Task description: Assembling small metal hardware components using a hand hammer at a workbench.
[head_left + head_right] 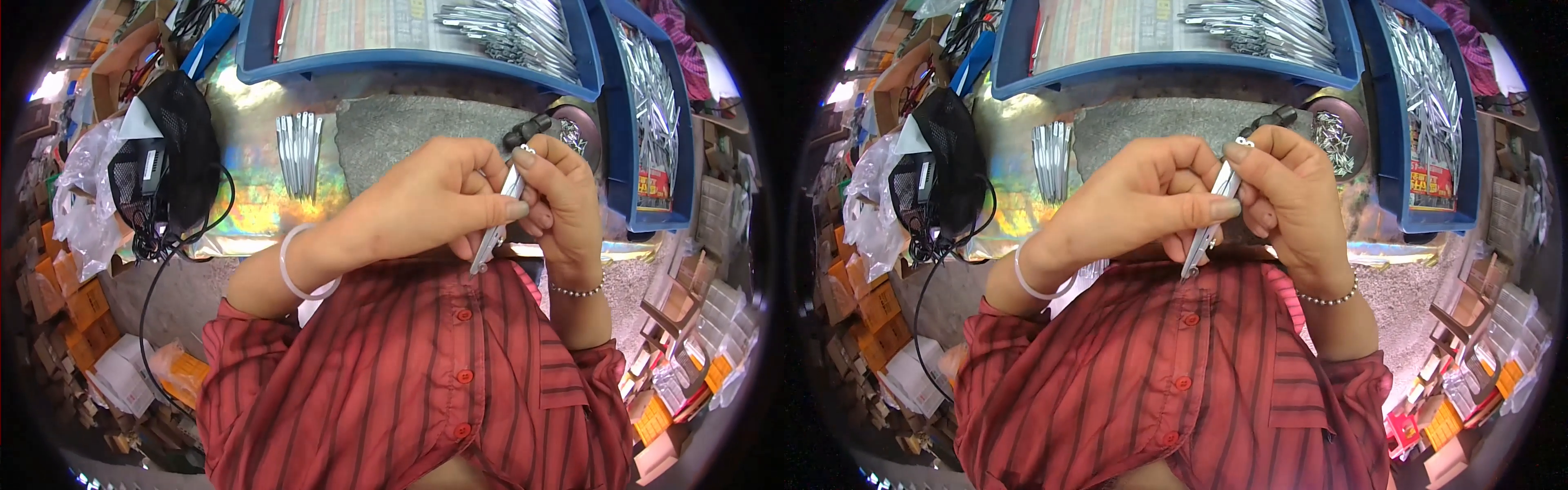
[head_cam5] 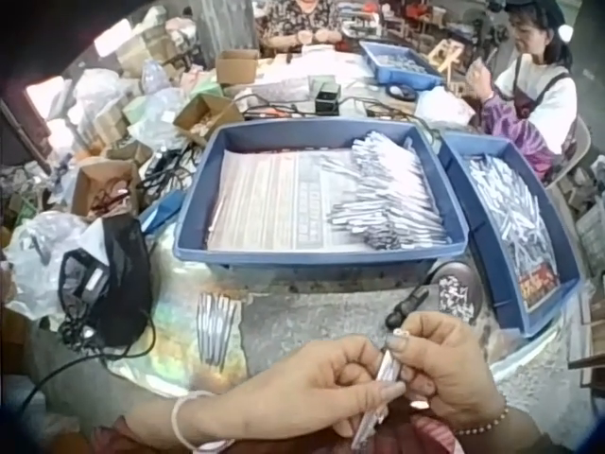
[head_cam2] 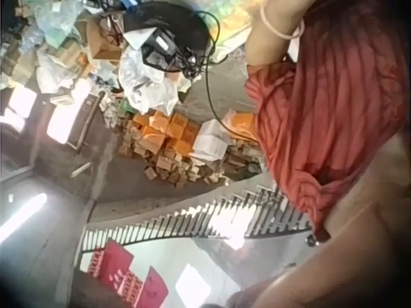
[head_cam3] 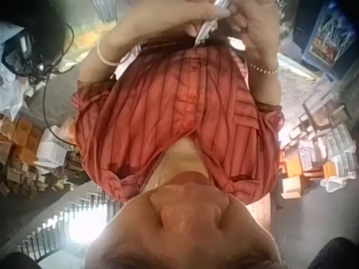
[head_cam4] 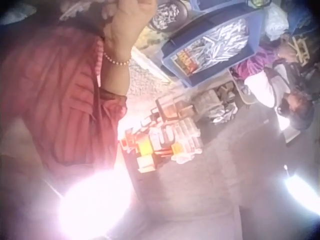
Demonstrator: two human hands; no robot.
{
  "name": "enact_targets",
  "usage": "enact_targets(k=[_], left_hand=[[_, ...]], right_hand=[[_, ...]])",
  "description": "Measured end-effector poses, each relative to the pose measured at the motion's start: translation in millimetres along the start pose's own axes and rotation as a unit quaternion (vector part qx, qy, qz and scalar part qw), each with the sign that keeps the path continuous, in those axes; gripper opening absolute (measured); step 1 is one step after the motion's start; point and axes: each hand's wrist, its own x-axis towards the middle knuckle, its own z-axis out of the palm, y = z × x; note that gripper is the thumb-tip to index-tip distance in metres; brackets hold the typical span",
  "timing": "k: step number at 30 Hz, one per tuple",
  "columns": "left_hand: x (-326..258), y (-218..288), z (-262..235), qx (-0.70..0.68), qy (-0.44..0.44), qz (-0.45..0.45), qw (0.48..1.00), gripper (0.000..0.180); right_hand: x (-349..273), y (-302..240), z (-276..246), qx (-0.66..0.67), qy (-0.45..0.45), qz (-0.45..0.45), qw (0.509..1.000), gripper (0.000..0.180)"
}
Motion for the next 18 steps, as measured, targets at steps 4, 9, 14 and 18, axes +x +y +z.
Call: enact_targets(k=[4, 9, 14, 18], left_hand=[[7, 1, -3, -0.014, -0.013, -0.01, 1.0, 0.021], [13, 5, -3, -0.014, -0.031, -0.021, 0.999, 0.023], [16, 7, -4, 0.011, -0.047, -0.038, 0.998, 0.021], [16, 14, -6, 0.064, -0.091, -0.029, 0.993, 0.021]], right_hand=[[2, 3, 0, 0.009, 0.027, 0.007, 1.0, 0.015], [2, 7, -6, 0.045, 0.025, 0.013, 0.999, 0.016], [-5, 11, -1, 0.052, 0.038, -0.019, 0.998, 0.015], [-16, 17, 4, 0.033, 0.076, -0.089, 0.993, 0.014]])
